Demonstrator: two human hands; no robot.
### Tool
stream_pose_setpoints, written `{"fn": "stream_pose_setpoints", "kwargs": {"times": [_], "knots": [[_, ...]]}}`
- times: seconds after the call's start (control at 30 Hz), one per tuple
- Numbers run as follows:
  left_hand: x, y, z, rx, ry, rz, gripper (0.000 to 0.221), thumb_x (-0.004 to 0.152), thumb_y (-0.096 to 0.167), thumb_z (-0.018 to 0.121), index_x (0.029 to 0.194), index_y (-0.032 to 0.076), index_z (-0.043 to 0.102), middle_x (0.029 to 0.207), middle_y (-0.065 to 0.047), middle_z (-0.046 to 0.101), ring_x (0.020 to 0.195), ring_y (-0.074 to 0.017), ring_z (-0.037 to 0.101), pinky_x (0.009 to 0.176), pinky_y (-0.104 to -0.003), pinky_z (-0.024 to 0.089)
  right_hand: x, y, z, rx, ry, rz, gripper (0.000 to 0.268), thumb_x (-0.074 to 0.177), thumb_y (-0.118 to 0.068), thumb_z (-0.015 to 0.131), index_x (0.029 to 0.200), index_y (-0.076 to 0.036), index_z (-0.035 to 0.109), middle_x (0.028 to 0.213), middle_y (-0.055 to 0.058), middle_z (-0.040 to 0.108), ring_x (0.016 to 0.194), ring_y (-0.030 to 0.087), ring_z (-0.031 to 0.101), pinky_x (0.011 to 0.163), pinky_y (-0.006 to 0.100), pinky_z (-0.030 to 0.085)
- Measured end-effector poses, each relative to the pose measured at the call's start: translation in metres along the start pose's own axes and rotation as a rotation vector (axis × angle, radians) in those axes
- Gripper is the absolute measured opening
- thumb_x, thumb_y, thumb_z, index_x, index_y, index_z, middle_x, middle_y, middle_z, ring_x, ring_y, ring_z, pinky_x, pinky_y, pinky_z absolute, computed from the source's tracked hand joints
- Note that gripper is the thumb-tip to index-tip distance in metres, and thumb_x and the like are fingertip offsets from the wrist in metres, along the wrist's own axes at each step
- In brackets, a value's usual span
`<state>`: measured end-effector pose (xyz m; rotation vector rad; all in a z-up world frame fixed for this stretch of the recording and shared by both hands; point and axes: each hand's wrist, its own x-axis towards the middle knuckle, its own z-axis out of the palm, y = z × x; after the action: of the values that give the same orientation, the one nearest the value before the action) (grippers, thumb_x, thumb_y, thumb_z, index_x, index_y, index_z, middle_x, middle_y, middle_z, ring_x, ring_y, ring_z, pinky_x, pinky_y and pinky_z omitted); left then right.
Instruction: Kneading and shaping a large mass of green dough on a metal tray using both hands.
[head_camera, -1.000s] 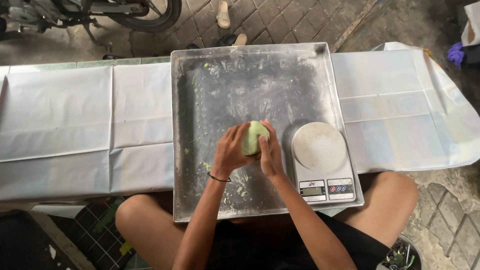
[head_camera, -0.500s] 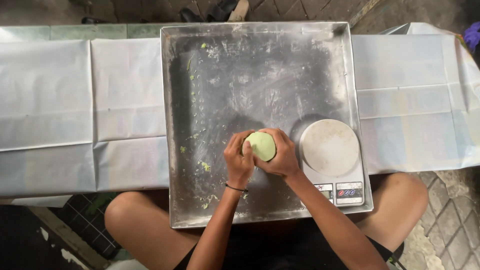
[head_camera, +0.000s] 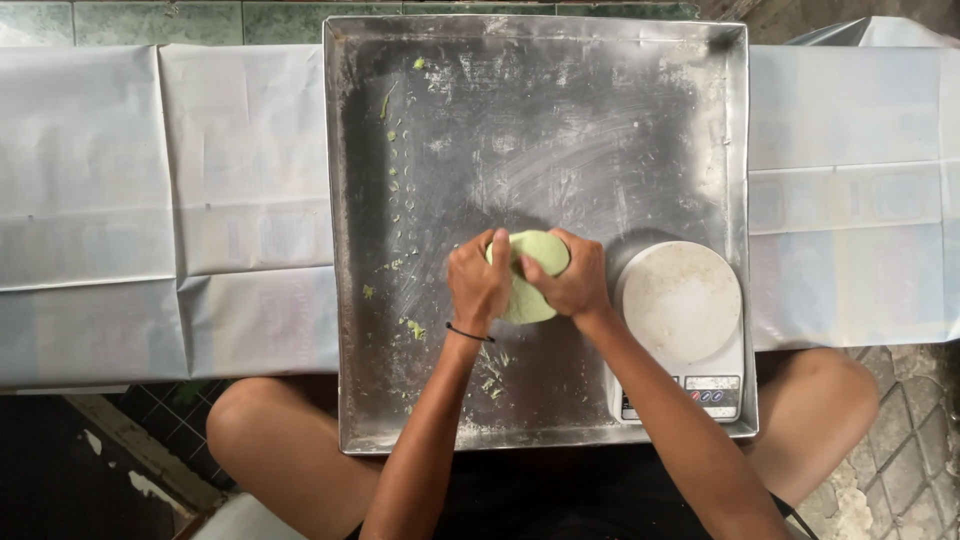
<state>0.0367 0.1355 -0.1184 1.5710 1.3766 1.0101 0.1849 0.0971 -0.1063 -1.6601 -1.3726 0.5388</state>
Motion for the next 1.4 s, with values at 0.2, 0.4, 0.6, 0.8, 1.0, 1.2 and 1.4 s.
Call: {"fn": "stream_pose_setpoints", "kwargs": {"times": [0.2,0.4,0.6,0.8,1.0,1.2,1.4], "knots": [[0.011,-0.010,-0.027,-0.467,-0.353,-0.412,0.088,0.099,0.078,0.018,0.114,0.012,0.074,0.109,-0.011,0.072,0.106,-0.0277,0.063,0.098,-0.037,0.048,0.040,-0.012,-0.007,-0.030,-0.350,0.630,0.063,0.077,-0.070,0.070,0.086,-0.008,0.078,0.078,0.017,0.073,0.081,0.033,0.072,0.080,0.043,0.052],[-0.034,0.064,-0.025,-0.812,-0.179,-0.389,0.093,0.101,0.070,0.024,0.157,-0.003,0.025,0.162,-0.035,0.023,0.151,-0.0502,0.021,0.116,-0.067,0.029,0.025,-0.055,-0.016,0.471,0.004,0.796,0.061,0.087,-0.067,0.065,0.102,-0.007,0.069,0.101,0.012,0.068,0.096,0.021,0.062,0.090,0.038,0.048],[-0.070,0.058,0.009,-0.706,0.226,-0.407,0.084,0.090,0.064,0.066,0.154,0.017,0.039,0.145,-0.018,0.049,0.133,-0.0344,0.052,0.106,-0.059,0.048,-0.063,-0.061,-0.030,0.835,0.048,0.387,0.046,0.105,-0.048,0.050,0.120,-0.008,0.066,0.114,0.009,0.068,0.114,0.022,0.064,0.105,0.044,0.050],[-0.089,0.044,0.021,-0.642,0.369,-0.197,0.065,0.084,0.058,0.074,0.131,0.014,0.061,0.114,-0.010,0.064,0.106,-0.0153,0.058,0.092,-0.039,0.053,-0.093,-0.085,-0.035,0.064,0.111,-0.045,0.050,0.098,-0.036,0.055,0.129,0.003,0.056,0.126,0.027,0.058,0.129,0.046,0.053,0.113,0.056,0.037],[-0.090,0.021,0.025,-0.409,0.297,0.230,0.059,0.090,0.052,0.072,0.128,0.007,0.062,0.121,-0.015,0.069,0.118,-0.0312,0.065,0.105,-0.047,0.047,-0.071,-0.060,-0.026,0.130,0.254,-0.339,0.056,0.100,-0.033,0.047,0.142,0.004,0.047,0.147,0.022,0.052,0.140,0.039,0.047,0.117,0.049,0.035],[-0.087,0.038,0.006,-0.180,0.111,0.316,0.037,0.100,0.027,0.055,0.131,0.007,0.061,0.135,-0.014,0.061,0.135,-0.0377,0.053,0.116,-0.050,0.037,-0.063,-0.042,-0.018,-0.188,0.131,-0.342,0.037,0.092,-0.033,0.059,0.121,-0.016,0.073,0.111,-0.001,0.076,0.098,0.022,0.071,0.089,0.034,0.056],[-0.071,0.018,0.012,-0.112,0.146,0.284,0.037,0.091,0.042,0.061,0.109,0.010,0.070,0.105,-0.008,0.071,0.106,-0.0328,0.072,0.099,-0.044,0.052,-0.057,-0.043,-0.019,-0.211,0.134,-0.166,0.029,0.092,-0.044,0.053,0.096,-0.023,0.073,0.078,-0.004,0.073,0.072,0.022,0.073,0.070,0.032,0.057]]}}
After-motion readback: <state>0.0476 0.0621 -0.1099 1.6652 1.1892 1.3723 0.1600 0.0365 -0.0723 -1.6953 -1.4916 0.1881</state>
